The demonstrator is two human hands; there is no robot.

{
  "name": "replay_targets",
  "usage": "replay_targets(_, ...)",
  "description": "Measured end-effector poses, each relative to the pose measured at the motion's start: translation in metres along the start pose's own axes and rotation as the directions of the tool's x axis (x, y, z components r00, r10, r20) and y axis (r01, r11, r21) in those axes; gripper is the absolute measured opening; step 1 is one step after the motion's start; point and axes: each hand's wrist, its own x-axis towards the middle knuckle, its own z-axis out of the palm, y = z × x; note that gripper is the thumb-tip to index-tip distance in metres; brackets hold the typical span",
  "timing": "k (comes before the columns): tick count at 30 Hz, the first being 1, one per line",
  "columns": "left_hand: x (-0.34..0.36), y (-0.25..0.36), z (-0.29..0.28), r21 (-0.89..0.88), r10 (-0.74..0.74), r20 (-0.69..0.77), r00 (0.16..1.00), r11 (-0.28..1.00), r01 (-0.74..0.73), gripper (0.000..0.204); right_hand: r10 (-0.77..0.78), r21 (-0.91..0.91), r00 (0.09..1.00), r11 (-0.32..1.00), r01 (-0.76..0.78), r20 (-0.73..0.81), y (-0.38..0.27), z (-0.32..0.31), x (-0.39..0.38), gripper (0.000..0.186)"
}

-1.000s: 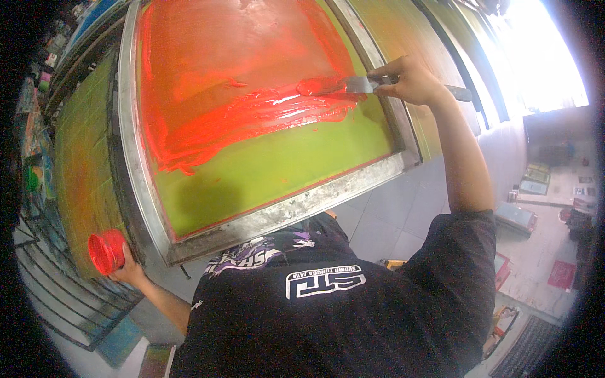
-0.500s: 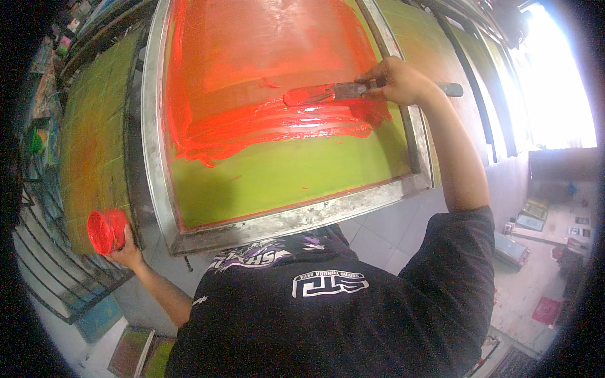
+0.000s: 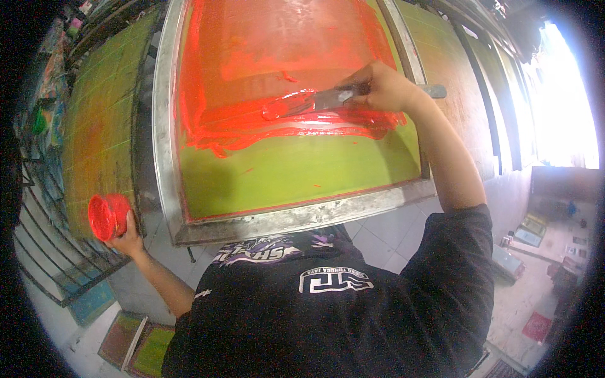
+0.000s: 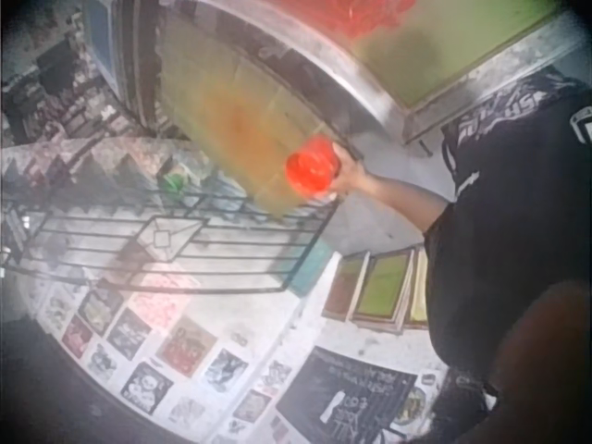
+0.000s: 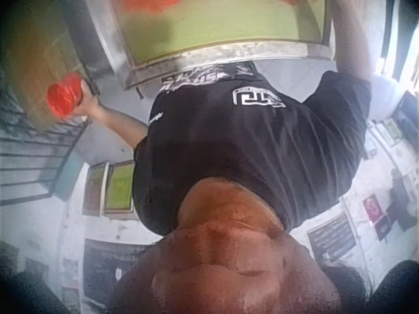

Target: The person scoops red ink from a container with a metal spatula and spreads it evenly across a screen printing frame. The person repeatedly dips the spatula into the ink and smooths the ink over the screen surface.

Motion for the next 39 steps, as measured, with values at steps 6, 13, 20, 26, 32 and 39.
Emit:
replay_targets(6, -0.003, -0.006, -0.003, 0.089, -0.053, 0.053, 0.997, 0.995, 0.048, 0.076, -0.087, 0.106, 0.994, 0.99, 0.093, -0.061, -0.003, 0.025, 0.01, 0.04)
replay_targets(13, -0.005, -0.01, -0.003, 0.218, 0.033, 0.021, 0.999, 0.975, -0.037, 0.087, -0.026, 0.385, 1.0, 0.923, 0.022, 0.003, -0.019, 0.018, 0.021, 0.043)
replay_targets(20, -0.005, 0.001, -0.005, 0.207, 0.056, -0.027, 0.998, 0.977, -0.049, 0.09, -0.157, 0.426, 0.988, 0.893, 0.143, -0.003, -0.068, 0.012, 0.057, 0.039)
replay_targets(26, 0.007, 0.016, -0.003, 0.273, 0.084, -0.002, 0.997, 0.959, -0.08, 0.093, -0.453, 0.375, 0.891, 0.832, 0.409, 0.032, -0.161, 0.032, 0.108, 0.041)
replay_targets(32, 0.007, 0.034, -0.001, 0.197, -0.118, -0.03, 0.993, 0.973, 0.121, 0.092, -0.802, -0.194, 0.597, 0.583, 0.789, 0.016, -0.269, 0.073, 0.14, 0.045)
replay_targets(39, 0.002, 0.064, 0.015, 0.187, -0.135, -0.011, 0.991, 0.973, 0.135, 0.084, -0.839, -0.613, 0.544, 0.425, 0.666, 0.009, -0.268, 0.107, 0.132, 0.044)
